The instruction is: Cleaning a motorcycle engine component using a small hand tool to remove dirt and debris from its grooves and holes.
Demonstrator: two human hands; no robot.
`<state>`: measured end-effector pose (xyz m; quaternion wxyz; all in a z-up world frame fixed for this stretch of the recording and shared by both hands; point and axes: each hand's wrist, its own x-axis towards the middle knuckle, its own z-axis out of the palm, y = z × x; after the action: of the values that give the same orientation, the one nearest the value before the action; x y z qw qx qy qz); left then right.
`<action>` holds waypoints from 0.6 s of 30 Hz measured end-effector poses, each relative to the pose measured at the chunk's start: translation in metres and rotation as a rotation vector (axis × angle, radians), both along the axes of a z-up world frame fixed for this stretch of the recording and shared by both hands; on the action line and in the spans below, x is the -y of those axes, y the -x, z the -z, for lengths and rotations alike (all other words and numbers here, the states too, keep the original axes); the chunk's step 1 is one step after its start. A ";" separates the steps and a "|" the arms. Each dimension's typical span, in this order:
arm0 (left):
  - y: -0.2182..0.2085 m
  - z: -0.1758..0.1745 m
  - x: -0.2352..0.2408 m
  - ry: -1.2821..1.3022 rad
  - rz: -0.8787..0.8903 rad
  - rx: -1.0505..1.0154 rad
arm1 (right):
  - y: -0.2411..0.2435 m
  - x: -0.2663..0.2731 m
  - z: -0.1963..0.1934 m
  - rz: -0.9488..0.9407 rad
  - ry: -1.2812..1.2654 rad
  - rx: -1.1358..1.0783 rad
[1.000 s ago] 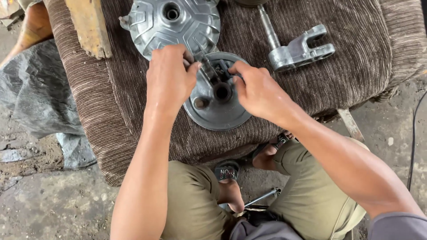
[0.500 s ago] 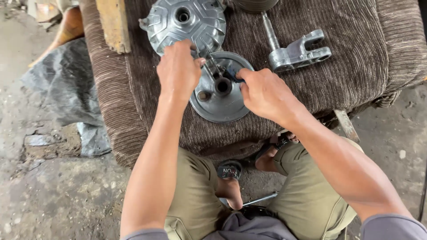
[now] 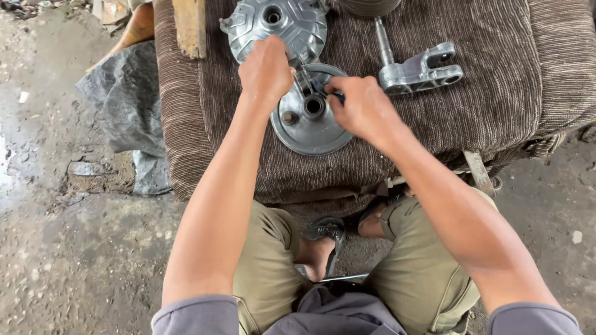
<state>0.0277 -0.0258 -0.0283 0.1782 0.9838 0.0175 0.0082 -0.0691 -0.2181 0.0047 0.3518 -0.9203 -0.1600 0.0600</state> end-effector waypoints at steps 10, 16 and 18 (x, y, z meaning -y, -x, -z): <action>0.011 0.000 0.001 0.097 -0.001 0.035 | -0.021 0.021 0.039 0.077 -0.140 0.045; 0.001 -0.023 0.011 0.007 -0.081 -0.055 | -0.016 0.018 0.022 0.123 -0.008 -0.095; -0.001 -0.039 0.017 -0.042 -0.140 -0.258 | -0.011 0.017 0.021 0.087 0.001 -0.063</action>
<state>0.0291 -0.0427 0.0104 0.1527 0.9766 0.1084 -0.1055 -0.0579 -0.2352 -0.0159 0.3583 -0.9244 -0.1084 0.0736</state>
